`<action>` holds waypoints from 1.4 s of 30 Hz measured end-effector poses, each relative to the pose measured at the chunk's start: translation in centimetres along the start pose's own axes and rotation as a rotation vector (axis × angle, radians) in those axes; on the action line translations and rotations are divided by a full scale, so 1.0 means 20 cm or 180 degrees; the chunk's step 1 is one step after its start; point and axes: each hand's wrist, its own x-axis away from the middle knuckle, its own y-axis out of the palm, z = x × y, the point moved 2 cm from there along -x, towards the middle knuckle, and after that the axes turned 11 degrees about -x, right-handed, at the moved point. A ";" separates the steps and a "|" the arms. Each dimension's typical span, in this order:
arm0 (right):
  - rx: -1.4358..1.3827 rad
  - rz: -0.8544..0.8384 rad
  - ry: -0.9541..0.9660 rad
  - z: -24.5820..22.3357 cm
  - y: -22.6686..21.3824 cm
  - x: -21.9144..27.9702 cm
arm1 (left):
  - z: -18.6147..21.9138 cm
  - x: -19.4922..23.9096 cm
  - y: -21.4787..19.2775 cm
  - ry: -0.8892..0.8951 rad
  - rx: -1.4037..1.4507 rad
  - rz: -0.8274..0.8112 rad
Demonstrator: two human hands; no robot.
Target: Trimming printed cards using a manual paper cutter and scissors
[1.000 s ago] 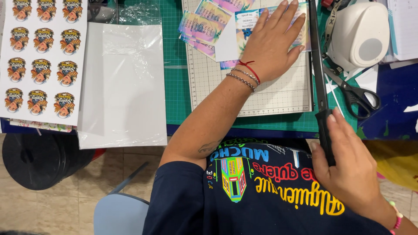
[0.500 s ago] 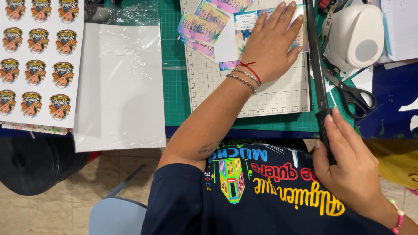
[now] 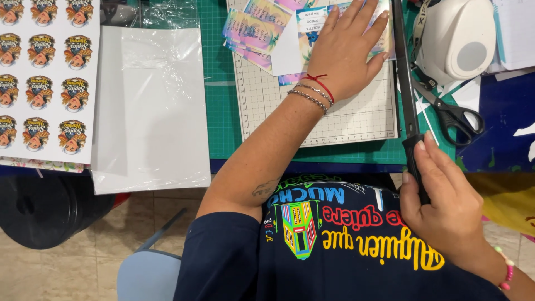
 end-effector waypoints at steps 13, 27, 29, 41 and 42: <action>-0.0514 0.0096 0.0353 -0.01 -0.05 -0.02 | -0.07 0.01 -0.05 0.0287 0.0025 -0.0063; -0.1912 0.0304 0.0629 -0.20 -0.30 -0.12 | 0.02 0.14 -0.25 0.0744 0.0345 -0.0609; -0.1745 0.0295 0.0628 -0.20 -0.30 -0.12 | -0.06 0.19 -0.29 0.0609 0.0329 -0.0751; -0.1488 0.0342 0.0363 -0.15 -0.29 -0.11 | -0.24 0.07 -0.27 0.0311 0.0039 -0.0700; -0.1492 0.0333 0.0386 -0.16 -0.29 -0.11 | -0.25 0.05 -0.29 0.0398 0.0069 -0.0830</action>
